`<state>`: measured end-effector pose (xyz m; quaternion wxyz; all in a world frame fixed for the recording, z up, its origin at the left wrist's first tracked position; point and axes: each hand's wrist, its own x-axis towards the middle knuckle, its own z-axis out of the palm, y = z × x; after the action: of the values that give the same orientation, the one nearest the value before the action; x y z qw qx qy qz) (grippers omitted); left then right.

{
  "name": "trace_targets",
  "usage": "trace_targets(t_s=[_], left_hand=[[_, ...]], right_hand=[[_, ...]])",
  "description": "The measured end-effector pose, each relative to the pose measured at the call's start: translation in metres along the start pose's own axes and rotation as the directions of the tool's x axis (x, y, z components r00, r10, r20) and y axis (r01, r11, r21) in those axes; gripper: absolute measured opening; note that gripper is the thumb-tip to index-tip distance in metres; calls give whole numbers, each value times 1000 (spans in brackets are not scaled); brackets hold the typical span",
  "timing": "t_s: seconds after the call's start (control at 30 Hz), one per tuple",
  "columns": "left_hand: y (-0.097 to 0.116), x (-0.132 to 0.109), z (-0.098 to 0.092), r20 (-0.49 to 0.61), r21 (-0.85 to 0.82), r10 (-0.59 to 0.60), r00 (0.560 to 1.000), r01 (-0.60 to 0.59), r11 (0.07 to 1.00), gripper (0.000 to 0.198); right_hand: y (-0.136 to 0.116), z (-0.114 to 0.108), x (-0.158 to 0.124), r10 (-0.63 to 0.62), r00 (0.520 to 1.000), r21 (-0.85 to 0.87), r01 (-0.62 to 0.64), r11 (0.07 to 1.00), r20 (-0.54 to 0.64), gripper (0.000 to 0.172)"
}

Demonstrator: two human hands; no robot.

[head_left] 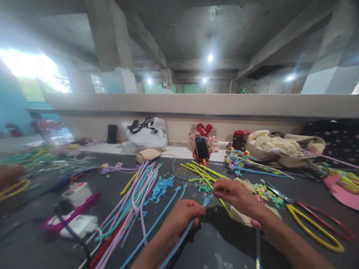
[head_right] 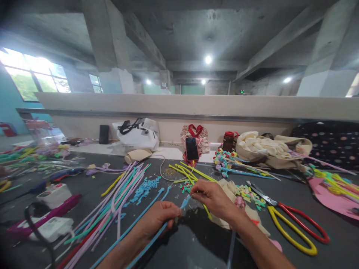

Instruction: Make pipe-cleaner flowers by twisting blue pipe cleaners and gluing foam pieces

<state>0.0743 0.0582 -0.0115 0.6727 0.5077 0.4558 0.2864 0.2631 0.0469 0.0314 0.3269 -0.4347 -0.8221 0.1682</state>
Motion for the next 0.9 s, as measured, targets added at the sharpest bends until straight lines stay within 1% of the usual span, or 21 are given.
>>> trace_targets(t_s=[0.1,0.23,0.5,0.7,0.9], left_hand=[[2,-1,0,37,67,-4,999,2,998,12],[6,-4,2,52,106,-15,999,9,994,12],[6,-5,3,48,116,-17,999,11,993,10],[6,-6,3,42,89,-24,999,20,996,10],[5,-5,3,65,72,-16,998,12,997,9]], right_hand=[[-1,-1,0,-66,995,21,64,998,76,16],[-2,1,0,-94,990,-6,96,995,106,16],[1,8,0,-112,989,-99,122,988,101,12],[-6,10,-2,-115,991,-145,124,982,71,8],[-5,12,-3,-151,986,-195,161,967,65,9]])
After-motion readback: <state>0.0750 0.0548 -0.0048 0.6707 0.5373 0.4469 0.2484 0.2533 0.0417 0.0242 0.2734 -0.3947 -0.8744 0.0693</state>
